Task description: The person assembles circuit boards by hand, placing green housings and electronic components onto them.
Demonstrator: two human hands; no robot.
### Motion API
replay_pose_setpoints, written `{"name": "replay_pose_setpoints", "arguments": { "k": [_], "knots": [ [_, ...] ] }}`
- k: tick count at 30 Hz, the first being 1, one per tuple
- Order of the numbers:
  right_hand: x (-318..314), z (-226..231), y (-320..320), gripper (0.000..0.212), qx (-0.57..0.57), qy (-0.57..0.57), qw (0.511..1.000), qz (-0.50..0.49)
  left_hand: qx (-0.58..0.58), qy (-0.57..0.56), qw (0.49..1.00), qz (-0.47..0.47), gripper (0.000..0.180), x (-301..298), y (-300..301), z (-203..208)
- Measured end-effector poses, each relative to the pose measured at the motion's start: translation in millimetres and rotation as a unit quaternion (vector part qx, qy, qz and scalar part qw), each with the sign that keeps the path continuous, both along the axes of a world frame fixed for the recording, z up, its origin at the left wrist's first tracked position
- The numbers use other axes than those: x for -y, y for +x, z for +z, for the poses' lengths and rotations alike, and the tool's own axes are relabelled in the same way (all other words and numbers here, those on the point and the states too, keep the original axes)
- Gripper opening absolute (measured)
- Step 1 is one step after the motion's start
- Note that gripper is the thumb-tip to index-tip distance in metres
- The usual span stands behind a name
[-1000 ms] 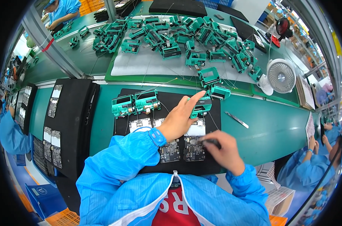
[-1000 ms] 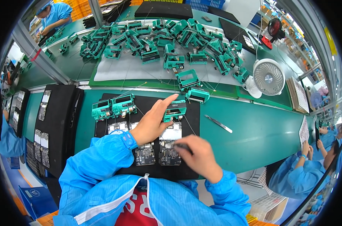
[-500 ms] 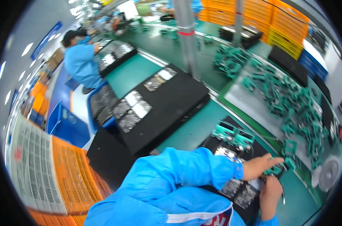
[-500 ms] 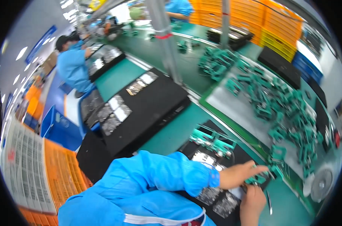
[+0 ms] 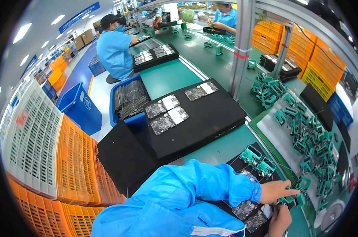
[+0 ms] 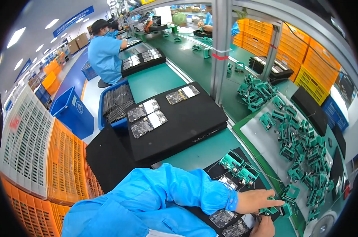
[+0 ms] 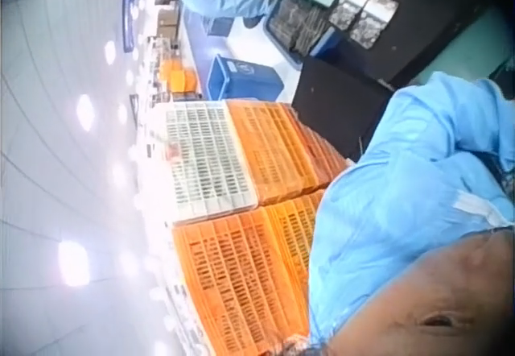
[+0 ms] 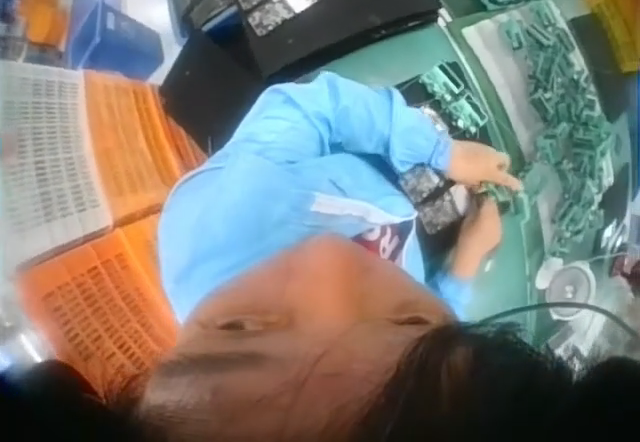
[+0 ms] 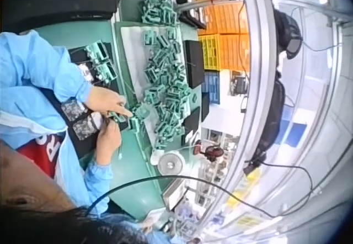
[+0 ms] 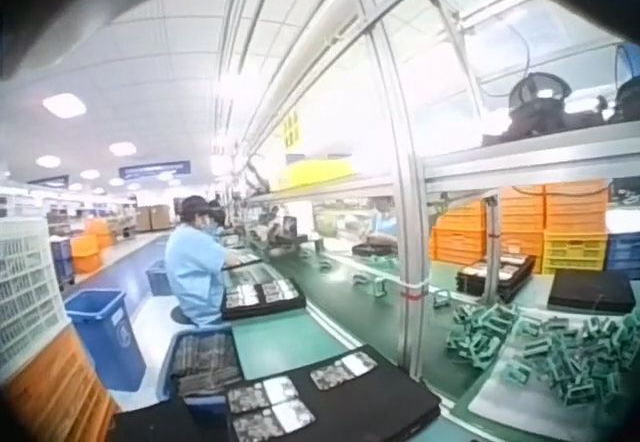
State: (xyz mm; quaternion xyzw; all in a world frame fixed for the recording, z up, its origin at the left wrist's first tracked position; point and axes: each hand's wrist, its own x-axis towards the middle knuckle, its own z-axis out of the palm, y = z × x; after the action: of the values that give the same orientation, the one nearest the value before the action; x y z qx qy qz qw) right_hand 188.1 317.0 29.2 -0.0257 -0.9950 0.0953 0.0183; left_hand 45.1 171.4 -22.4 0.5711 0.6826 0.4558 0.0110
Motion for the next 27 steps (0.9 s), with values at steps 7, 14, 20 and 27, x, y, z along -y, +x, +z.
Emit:
{"name": "replay_pose_setpoints", "arguments": {
  "k": [7,14,20,27],
  "knots": [
    [6.6,1.2,-2.1,0.015,-0.165,0.011,0.980,0.106,-0.186,-0.020,0.946,0.263,0.043,87.7,-50.7,22.5],
    [5.3,-0.5,-4.2,0.014,-0.191,0.048,0.973,0.121,-0.116,-0.111,0.946,0.283,0.052,91.4,-50.2,-5.2],
    [9.6,5.7,-10.8,0.022,-0.201,-0.065,0.974,0.083,-0.210,-0.086,0.950,0.217,0.052,110.3,-56.6,32.7],
    [51.7,28.8,-18.1,0.020,-0.030,-0.412,0.877,0.244,0.023,0.002,0.993,0.112,0.056,85.4,-28.2,40.6]
  ]
}}
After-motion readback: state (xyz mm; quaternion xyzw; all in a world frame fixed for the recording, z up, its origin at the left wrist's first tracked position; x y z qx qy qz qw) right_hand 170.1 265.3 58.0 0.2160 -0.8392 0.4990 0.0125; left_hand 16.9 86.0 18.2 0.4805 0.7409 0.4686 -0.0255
